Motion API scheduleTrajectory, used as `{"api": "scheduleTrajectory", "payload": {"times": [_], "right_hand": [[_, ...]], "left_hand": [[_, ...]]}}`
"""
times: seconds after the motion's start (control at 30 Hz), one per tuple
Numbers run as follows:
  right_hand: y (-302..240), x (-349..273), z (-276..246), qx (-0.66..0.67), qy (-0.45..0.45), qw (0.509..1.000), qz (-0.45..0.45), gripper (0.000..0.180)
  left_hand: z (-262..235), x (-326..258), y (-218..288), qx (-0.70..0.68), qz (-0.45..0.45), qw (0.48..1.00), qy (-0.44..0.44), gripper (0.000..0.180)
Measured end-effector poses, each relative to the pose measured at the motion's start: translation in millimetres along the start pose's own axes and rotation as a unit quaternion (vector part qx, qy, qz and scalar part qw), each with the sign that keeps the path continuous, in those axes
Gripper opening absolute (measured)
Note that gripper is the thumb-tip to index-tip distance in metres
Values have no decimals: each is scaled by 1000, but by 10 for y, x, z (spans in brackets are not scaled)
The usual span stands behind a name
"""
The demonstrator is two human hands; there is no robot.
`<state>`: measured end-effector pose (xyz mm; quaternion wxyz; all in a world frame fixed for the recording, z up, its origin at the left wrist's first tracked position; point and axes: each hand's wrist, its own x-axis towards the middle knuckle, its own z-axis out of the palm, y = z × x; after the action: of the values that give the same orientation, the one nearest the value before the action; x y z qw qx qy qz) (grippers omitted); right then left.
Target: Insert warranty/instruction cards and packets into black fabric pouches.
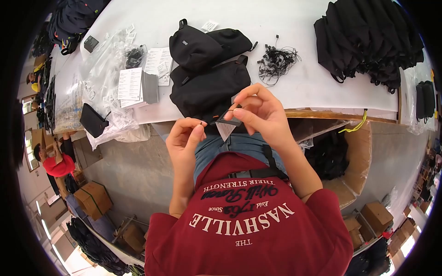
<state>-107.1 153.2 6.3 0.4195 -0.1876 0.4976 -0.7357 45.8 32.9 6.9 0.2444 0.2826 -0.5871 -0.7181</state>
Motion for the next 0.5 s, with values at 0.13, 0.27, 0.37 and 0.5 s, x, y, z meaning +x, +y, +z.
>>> {"api": "scheduleTrajectory", "payload": {"times": [0.13,0.27,0.37,0.5], "right_hand": [[49,-9,29,11,-3,999,51,10],[154,-36,64,41,7,996,80,9],[212,-36,89,74,22,990,122,11],[284,-42,99,143,16,979,142,14]], "left_hand": [[43,46,-2,53,41,997,-25,3],[58,75,-54,117,71,989,-63,4],[97,95,-72,135,84,985,-67,4],[110,110,-76,201,111,971,-65,4]]}}
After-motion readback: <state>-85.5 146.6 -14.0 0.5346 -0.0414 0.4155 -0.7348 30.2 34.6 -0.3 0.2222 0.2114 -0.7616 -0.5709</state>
